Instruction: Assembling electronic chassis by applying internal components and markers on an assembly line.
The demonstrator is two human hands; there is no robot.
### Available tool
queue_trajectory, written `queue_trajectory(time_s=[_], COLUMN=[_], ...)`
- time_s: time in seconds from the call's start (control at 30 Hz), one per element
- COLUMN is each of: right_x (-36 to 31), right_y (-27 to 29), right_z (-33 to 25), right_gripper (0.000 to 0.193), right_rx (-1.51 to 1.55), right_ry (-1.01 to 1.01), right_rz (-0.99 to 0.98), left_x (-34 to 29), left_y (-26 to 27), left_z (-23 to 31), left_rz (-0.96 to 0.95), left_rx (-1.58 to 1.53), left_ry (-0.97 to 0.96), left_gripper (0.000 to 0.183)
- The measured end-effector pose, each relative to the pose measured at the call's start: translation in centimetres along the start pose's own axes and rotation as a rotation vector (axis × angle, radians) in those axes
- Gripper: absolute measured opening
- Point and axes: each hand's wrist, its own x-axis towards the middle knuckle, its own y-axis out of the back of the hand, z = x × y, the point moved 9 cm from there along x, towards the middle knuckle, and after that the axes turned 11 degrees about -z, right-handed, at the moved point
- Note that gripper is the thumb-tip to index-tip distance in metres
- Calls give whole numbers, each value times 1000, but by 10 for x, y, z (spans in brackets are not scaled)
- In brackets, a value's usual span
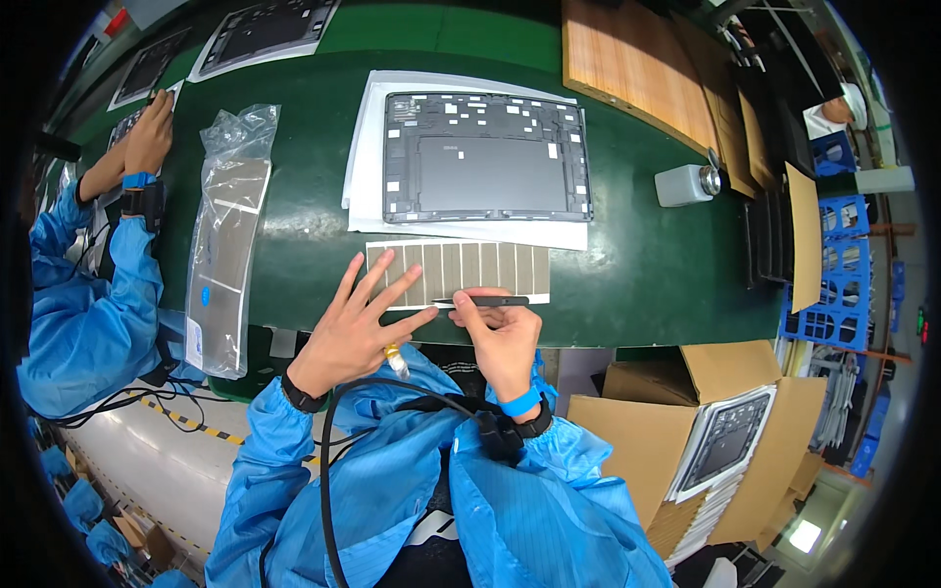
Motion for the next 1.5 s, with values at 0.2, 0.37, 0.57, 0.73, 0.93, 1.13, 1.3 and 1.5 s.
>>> queue_trajectory(time_s=[0.2, 0.37, 0.57, 0.73, 0.93, 1.13, 1.3, 1.5], right_x=[-4, 13, 141, 216, 231, 236, 239, 237], right_y=[9, 79, 164, 172, 170, 170, 170, 170], right_z=[-11, -92, -137, -112, -97, -100, -97, -96], right_gripper=[16, 16, 21, 22, 20, 18, 17, 18], right_rx=[135, -40, -62, -71, -28, -24, -6, -17], right_ry=[25, 263, 410, 355, 294, 257, 254, 242], right_rz=[-1, 120, 146, 57, 24, -11, -16, 1], left_x=[6, -2, 91, 226, 275, 287, 291, 290], left_y=[1, 40, 148, 128, 88, 77, 72, 72], left_z=[2, 0, 9, -17, -36, -43, -45, -44], left_rz=[-17, 4, 156, 21, -64, -126, -123, -119], left_rx=[-19, -163, -216, -107, 59, 150, 153, 147], left_ry=[0, 6, -264, -325, -281, -237, -261, -255], left_gripper=[53, 37, 6, 15, 40, 48, 50, 50])
